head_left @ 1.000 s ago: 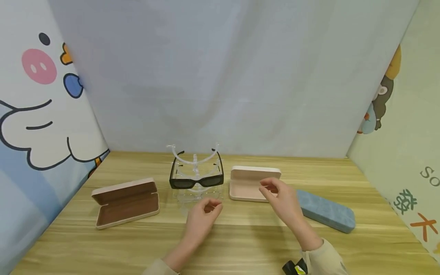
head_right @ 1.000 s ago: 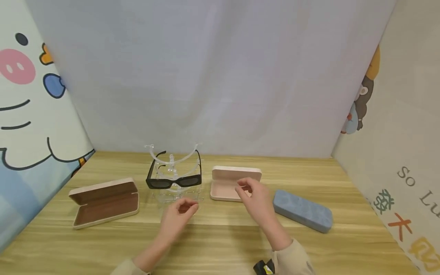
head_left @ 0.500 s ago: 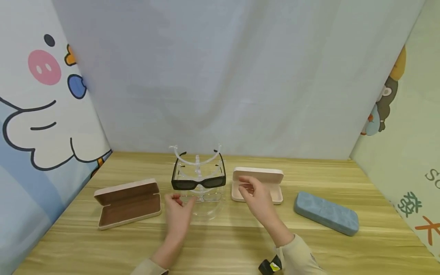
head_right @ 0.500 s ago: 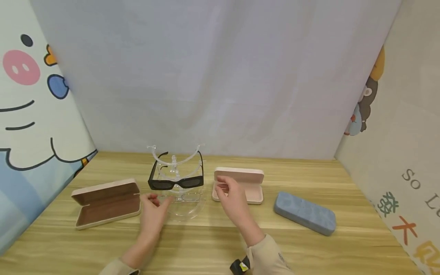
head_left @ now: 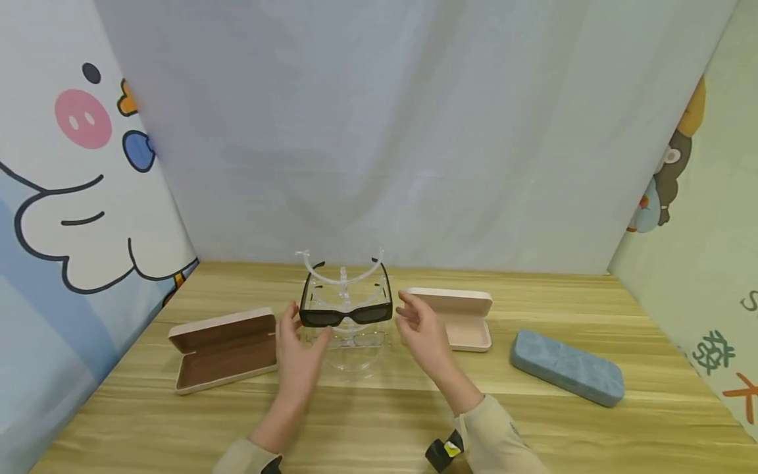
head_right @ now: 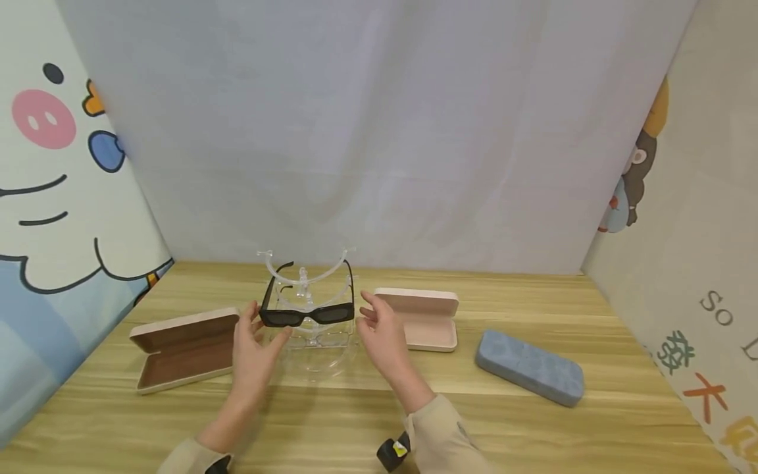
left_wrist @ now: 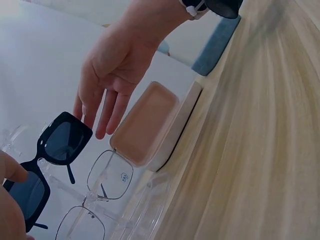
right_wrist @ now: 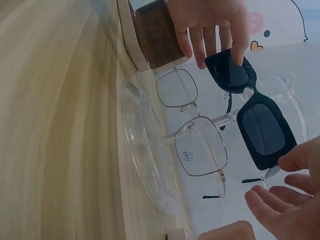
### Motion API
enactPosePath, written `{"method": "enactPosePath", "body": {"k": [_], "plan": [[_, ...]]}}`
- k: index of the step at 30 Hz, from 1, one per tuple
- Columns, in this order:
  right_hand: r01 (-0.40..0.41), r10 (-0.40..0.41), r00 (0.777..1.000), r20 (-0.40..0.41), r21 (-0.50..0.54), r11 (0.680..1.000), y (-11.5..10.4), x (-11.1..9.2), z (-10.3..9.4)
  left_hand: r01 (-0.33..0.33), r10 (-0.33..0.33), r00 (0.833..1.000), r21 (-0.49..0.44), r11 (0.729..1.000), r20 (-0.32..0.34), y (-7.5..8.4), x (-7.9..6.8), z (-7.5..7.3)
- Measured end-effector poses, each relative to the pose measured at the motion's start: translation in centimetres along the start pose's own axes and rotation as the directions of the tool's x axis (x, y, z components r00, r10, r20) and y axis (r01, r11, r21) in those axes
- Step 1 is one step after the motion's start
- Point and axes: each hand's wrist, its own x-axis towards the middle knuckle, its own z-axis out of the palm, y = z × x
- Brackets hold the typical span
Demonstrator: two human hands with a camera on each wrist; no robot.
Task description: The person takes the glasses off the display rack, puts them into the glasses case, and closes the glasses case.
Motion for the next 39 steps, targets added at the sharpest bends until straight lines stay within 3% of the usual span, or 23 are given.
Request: {"method": "enactPosePath", "body": {"k": [5, 15, 21, 25, 29, 32, 35, 39], "plan": [[-0.057, 0.057, 0.998, -0.007, 0.017, 0.998, 0.6, 0.6, 0.5, 0.007, -0.007, 0.999, -0.003, 1.000, 0.037, 0.2, 0.3, -0.6], [-0.075, 0.075, 0.997, 0.002, 0.037, 0.996, 0.6, 1.1, 0.7, 0.027, -0.028, 0.992, 0.010, 1.000, 0.127, 0.4, 0.5, -1.7], [-0.083, 0.083, 0.997, 0.002, -0.008, 0.997, -0.4, 0.7, 0.0, -0.045, 0.043, 0.988, 0.010, 0.999, 0.145, 0.8, 0.2, -2.6], [-0.062, 0.062, 0.998, 0.011, -0.004, 0.998, -1.2, 0.1, -0.7, -0.135, 0.132, 0.982, 0.012, 0.991, 0.138, 1.1, -0.2, -3.4], [-0.027, 0.025, 0.999, 0.027, 0.073, 0.997, -1.4, -0.3, -1.5, -0.241, 0.247, 0.962, -0.067, 0.968, 0.114, 1.2, -0.6, -3.9], [-0.002, -0.003, 0.999, 0.036, 0.138, 0.990, -1.3, -0.6, -2.2, -0.315, 0.334, 0.937, -0.168, 0.934, 0.103, 1.4, -0.8, -4.1], [0.016, -0.022, 0.999, 0.033, 0.162, 0.987, -1.4, -0.9, -2.7, -0.355, 0.388, 0.916, -0.242, 0.903, 0.103, 1.7, -1.2, -4.2], [0.043, -0.047, 0.999, 0.020, 0.184, 0.982, -1.5, -1.5, -3.2, -0.413, 0.448, 0.889, -0.265, 0.871, 0.090, 2.3, -1.8, -4.3]]}}
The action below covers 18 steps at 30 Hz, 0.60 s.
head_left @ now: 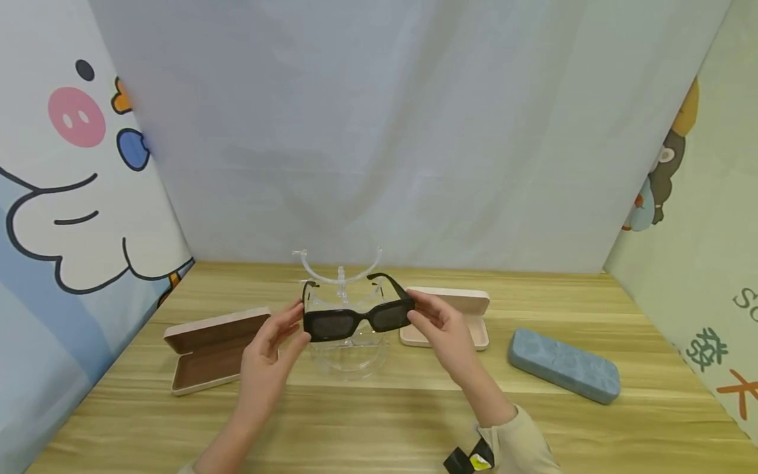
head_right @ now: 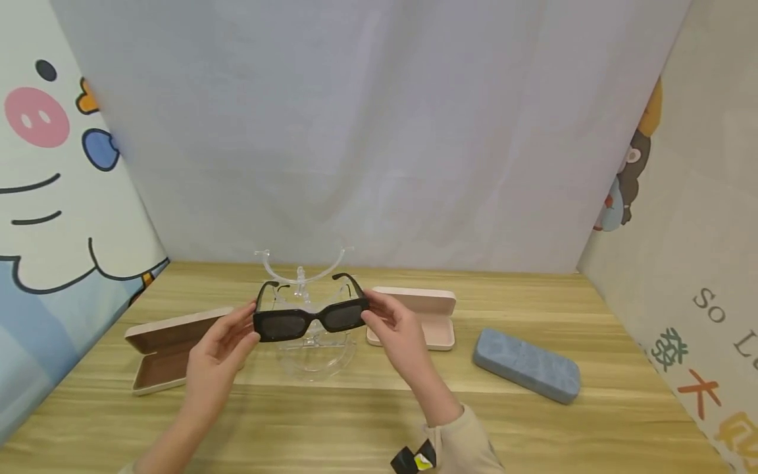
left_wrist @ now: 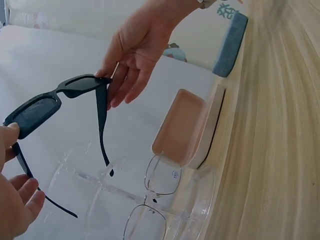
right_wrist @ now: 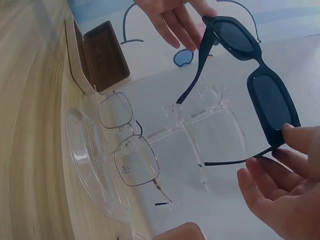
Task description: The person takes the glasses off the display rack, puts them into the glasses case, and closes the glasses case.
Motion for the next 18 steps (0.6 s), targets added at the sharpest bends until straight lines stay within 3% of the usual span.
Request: {"method": "enactPosePath", "body": {"k": [6, 18], "plan": [[0.050, -0.050, 0.999, -0.008, 0.060, 0.997, -0.2, -0.9, -1.0, -0.100, 0.099, 0.995, 0.041, 0.994, 0.031, 1.0, -0.1, 0.5], [0.235, -0.236, 0.972, -0.010, 0.157, 0.959, -0.9, -2.7, -3.3, -0.133, 0.134, 0.988, -0.012, 0.991, 0.076, 2.9, -0.5, 2.5]]}}
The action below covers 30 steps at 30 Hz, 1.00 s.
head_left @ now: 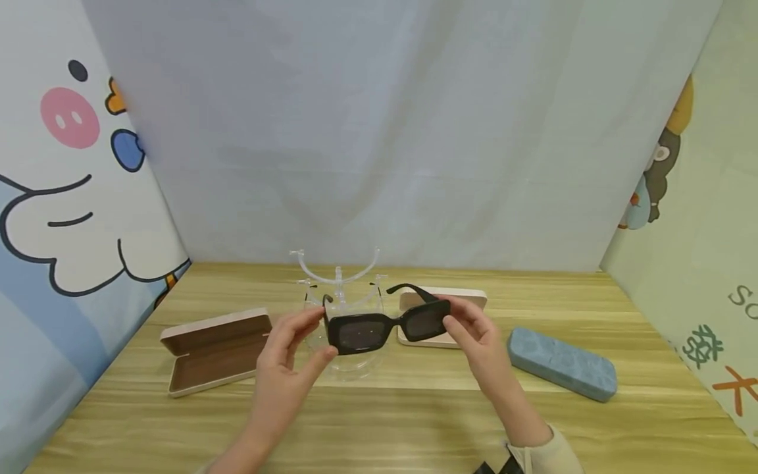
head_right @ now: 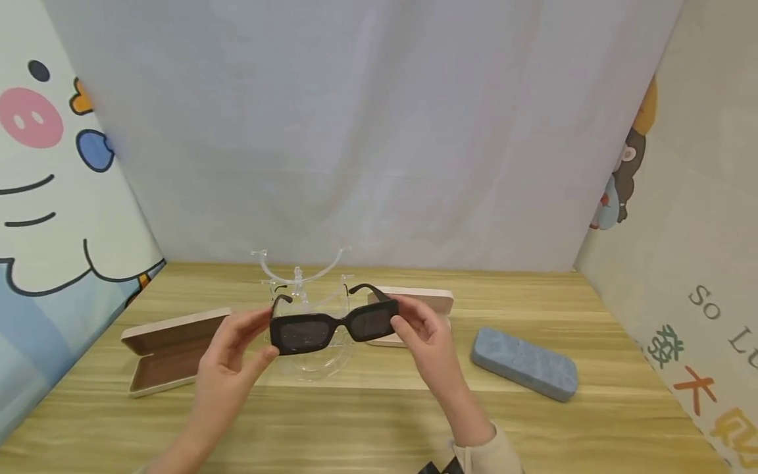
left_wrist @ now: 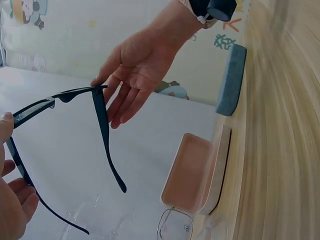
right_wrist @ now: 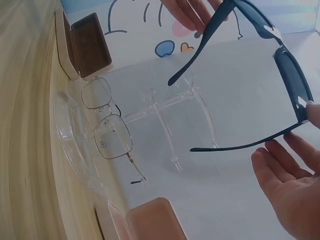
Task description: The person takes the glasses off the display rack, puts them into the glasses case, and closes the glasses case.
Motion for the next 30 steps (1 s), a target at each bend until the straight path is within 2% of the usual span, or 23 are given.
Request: {"method": "enactPosePath", "body": {"k": [12, 17, 23, 27, 30], "plan": [[0.100, -0.099, 0.994, -0.043, 0.018, 0.995, -1.0, -1.0, -1.8, 0.086, -0.080, 0.993, -0.075, 0.993, 0.083, -0.3, 0.3, 2.2], [0.078, -0.078, 0.994, -0.075, 0.004, 0.997, -0.6, -1.3, -2.3, 0.159, -0.148, 0.984, -0.115, 0.980, 0.104, -1.2, 0.8, 3.3], [0.041, -0.044, 0.991, -0.130, -0.022, 0.999, -0.2, -1.6, -3.0, 0.181, -0.167, 0.980, -0.142, 0.973, 0.105, -2.2, 1.1, 4.7], [0.028, -0.032, 0.989, -0.146, -0.032, 0.999, 0.0, -1.8, -3.4, 0.243, -0.226, 0.967, -0.162, 0.956, 0.119, -2.4, 1.4, 5.2], [0.018, -0.024, 0.987, -0.157, -0.041, 0.999, 0.2, -2.0, -3.5, 0.281, -0.253, 0.956, -0.213, 0.936, 0.148, -2.4, 1.4, 5.7]]}}
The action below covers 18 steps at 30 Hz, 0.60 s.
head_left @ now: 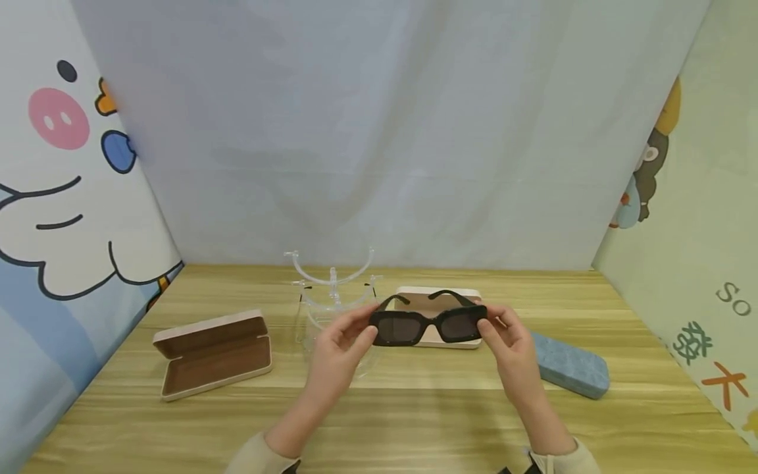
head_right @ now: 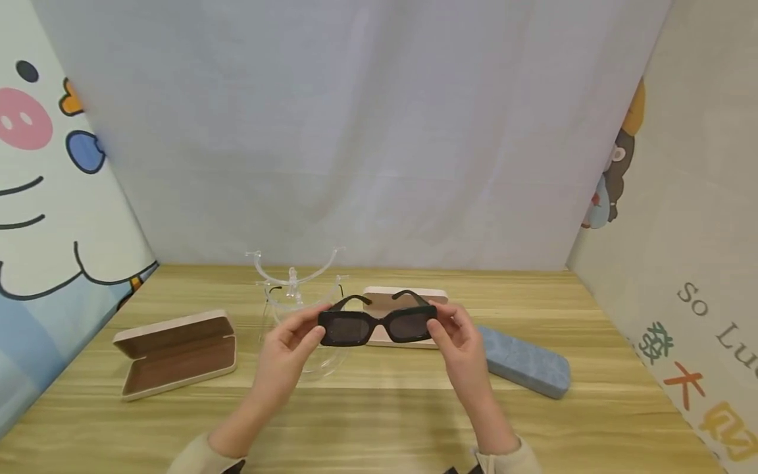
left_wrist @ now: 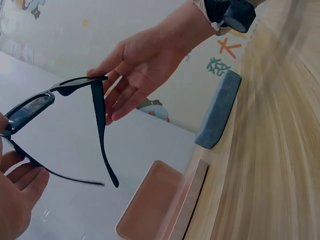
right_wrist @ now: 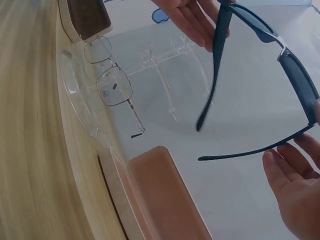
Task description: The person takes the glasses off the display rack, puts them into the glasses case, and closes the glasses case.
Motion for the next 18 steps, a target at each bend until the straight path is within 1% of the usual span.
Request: {"method": "enactPosePath", "body": {"k": [4, 9, 14, 18], "plan": [[-0.021, 0.021, 1.000, -0.015, -0.007, 1.000, 0.4, -0.1, -0.1, 0.006, -0.002, 0.999, -0.085, 0.996, 0.044, -0.2, 0.1, 0.6], [-0.054, 0.053, 0.998, -0.041, -0.011, 0.998, 0.7, -0.2, -0.2, 0.010, -0.002, 0.998, -0.128, 0.992, 0.066, -0.4, 0.3, 1.2], [-0.050, 0.050, 0.997, -0.056, -0.009, 0.999, 0.8, -0.2, -0.4, 0.032, -0.022, 0.998, -0.156, 0.987, 0.062, -0.5, 0.3, 1.4], [-0.026, 0.026, 0.997, -0.067, 0.002, 1.000, 1.0, -0.1, -0.4, 0.049, -0.045, 0.999, -0.150, 0.988, 0.031, -0.8, 0.4, 1.6]]}}
